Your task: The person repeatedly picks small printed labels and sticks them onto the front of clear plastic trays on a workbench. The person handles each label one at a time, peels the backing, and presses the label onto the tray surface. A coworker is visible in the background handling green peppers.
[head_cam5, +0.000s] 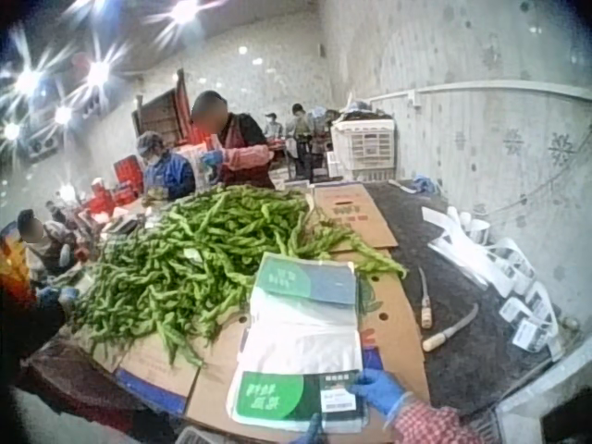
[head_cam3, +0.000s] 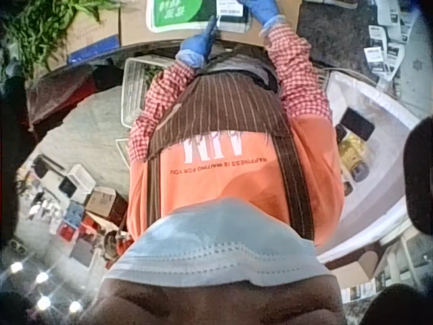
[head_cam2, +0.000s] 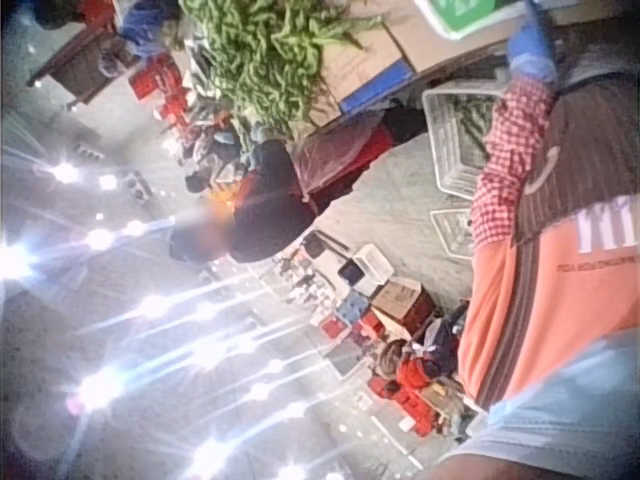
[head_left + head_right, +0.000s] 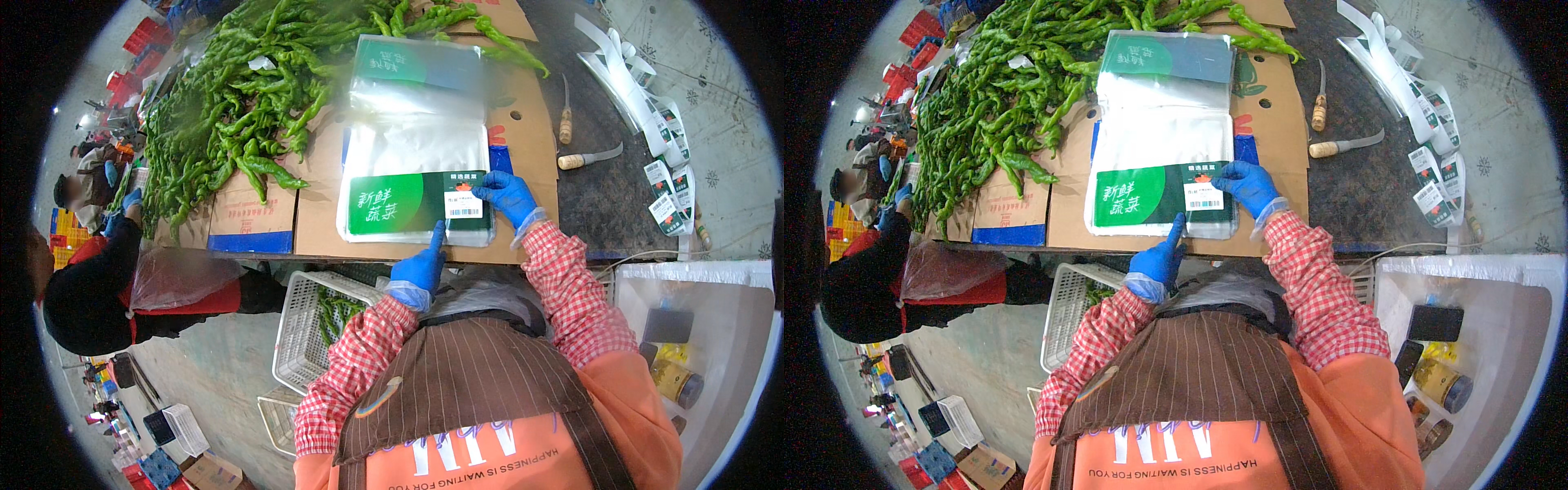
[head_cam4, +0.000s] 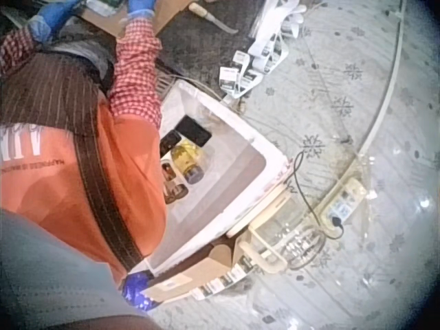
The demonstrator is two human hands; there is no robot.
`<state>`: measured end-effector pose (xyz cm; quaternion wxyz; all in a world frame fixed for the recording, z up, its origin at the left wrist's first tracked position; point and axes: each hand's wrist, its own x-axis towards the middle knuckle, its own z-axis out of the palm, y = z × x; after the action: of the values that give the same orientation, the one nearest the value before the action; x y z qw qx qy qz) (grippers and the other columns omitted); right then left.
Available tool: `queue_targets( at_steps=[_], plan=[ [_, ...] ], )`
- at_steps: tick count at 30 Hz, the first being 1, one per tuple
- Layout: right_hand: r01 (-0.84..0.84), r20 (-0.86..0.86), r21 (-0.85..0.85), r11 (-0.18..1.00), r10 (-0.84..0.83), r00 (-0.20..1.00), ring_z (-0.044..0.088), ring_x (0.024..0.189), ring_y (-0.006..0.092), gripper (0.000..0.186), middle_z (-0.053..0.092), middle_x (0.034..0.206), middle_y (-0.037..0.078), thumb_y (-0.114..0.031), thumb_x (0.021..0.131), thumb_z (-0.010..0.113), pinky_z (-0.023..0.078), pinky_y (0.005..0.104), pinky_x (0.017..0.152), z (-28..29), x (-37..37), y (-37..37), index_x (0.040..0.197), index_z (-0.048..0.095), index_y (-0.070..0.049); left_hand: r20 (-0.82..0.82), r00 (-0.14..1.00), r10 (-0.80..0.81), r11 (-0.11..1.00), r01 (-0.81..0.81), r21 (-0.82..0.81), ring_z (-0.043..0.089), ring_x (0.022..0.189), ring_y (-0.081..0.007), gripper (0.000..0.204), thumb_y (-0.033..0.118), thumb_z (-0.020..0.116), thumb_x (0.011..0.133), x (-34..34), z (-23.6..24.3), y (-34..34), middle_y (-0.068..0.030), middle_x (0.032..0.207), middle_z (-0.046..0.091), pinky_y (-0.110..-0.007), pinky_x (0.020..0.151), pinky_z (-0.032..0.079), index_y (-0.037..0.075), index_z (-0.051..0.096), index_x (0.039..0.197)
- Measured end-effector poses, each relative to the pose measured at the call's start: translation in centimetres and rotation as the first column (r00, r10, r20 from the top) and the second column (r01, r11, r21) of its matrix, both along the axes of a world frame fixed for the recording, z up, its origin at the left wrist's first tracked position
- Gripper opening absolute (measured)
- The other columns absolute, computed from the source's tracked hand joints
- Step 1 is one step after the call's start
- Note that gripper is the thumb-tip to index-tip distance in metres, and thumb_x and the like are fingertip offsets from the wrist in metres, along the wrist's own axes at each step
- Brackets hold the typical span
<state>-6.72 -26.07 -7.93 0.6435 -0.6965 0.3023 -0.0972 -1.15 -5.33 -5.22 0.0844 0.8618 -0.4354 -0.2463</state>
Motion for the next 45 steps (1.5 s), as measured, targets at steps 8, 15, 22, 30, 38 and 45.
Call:
queue_targets(
  at_steps=[8, 15, 22, 30, 38, 45],
  plan=[
    [0.012, -0.061, -0.161, 0.987, -0.022, 0.998, 0.054, 0.071, 0.0152, 0.024, 0.059, 0.078, 0.010, -0.017, 0.066, 0.065, 0.043, 0.0255, 0.066, 0.2, 0.0, 0.3, 0.082, 0.058, -0.002, 0.005, 1.000, 0.000, 1.000, 0.000, -0.011, 0.055, 0.058, -0.0320, 0.056, 0.029, 0.039, 0.081, 0.0, 0.0, -0.1, -0.0165, 0.074, 0.057, -0.042, 0.051, 0.043, 0.026, 0.008, 0.128],
    [0.029, -0.085, -0.232, 0.972, -0.050, 0.995, 0.055, 0.070, 0.0167, 0.021, 0.059, 0.077, 0.010, -0.016, 0.065, 0.065, 0.044, 0.0268, 0.064, 1.3, -0.1, 0.9, 0.080, 0.058, -0.002, 0.014, 0.997, 0.076, 0.997, -0.076, 0.015, 0.056, 0.058, -0.0323, 0.056, 0.032, 0.040, 0.081, 0.0, 1.2, -1.3, -0.0174, 0.066, 0.057, -0.042, 0.050, 0.043, 0.026, 0.009, 0.127],
    [0.017, -0.129, -0.325, 0.946, -0.062, 0.990, 0.057, 0.070, 0.0197, 0.021, 0.059, 0.076, 0.012, -0.018, 0.064, 0.064, 0.044, 0.0281, 0.064, 2.2, 0.1, 1.2, 0.079, 0.058, -0.004, -0.002, 0.999, -0.038, 0.999, 0.038, 0.023, 0.056, 0.059, -0.0312, 0.054, 0.029, 0.040, 0.081, 0.5, 0.9, -2.2, -0.0159, 0.074, 0.057, -0.040, 0.052, 0.043, 0.029, 0.011, 0.127],
    [-0.321, -0.479, -0.488, 0.812, 0.059, 0.876, 0.056, 0.070, 0.0259, 0.024, 0.058, 0.076, 0.014, -0.023, 0.065, 0.063, 0.044, 0.0315, 0.064, 4.3, 1.6, 0.5, 0.080, 0.057, -0.005, 0.014, 0.998, -0.067, 0.996, 0.065, 0.064, 0.056, 0.060, -0.0307, 0.053, 0.028, 0.038, 0.081, 0.6, 0.4, -2.3, -0.0148, 0.078, 0.058, -0.040, 0.052, 0.044, 0.027, 0.012, 0.127],
    [-0.645, -0.791, -0.481, 0.593, 0.022, 0.611, 0.055, 0.086, 0.0289, 0.050, 0.055, 0.094, 0.017, -0.039, 0.061, 0.065, 0.044, 0.0356, 0.073, 7.5, 4.3, -0.3, 0.094, 0.054, -0.004, 0.072, 0.994, -0.080, 0.997, 0.079, 0.018, 0.056, 0.059, -0.0306, 0.053, 0.029, 0.038, 0.082, 0.7, -0.3, -2.1, -0.0149, 0.071, 0.058, -0.042, 0.050, 0.042, 0.025, 0.011, 0.127],
    [-0.325, -0.493, -0.451, 0.831, 0.072, 0.867, 0.056, 0.072, 0.0225, 0.052, 0.057, 0.080, 0.010, -0.037, 0.064, 0.065, 0.044, 0.0320, 0.066, 4.4, 0.0, -1.6, 0.101, 0.046, -0.004, 0.004, 1.000, -0.016, 0.993, 0.016, -0.116, 0.055, 0.060, -0.0326, 0.051, 0.029, 0.041, 0.081, 0.8, -0.5, -0.8, -0.0160, 0.071, 0.057, -0.041, 0.052, 0.042, 0.027, 0.017, 0.126]
  ],
)
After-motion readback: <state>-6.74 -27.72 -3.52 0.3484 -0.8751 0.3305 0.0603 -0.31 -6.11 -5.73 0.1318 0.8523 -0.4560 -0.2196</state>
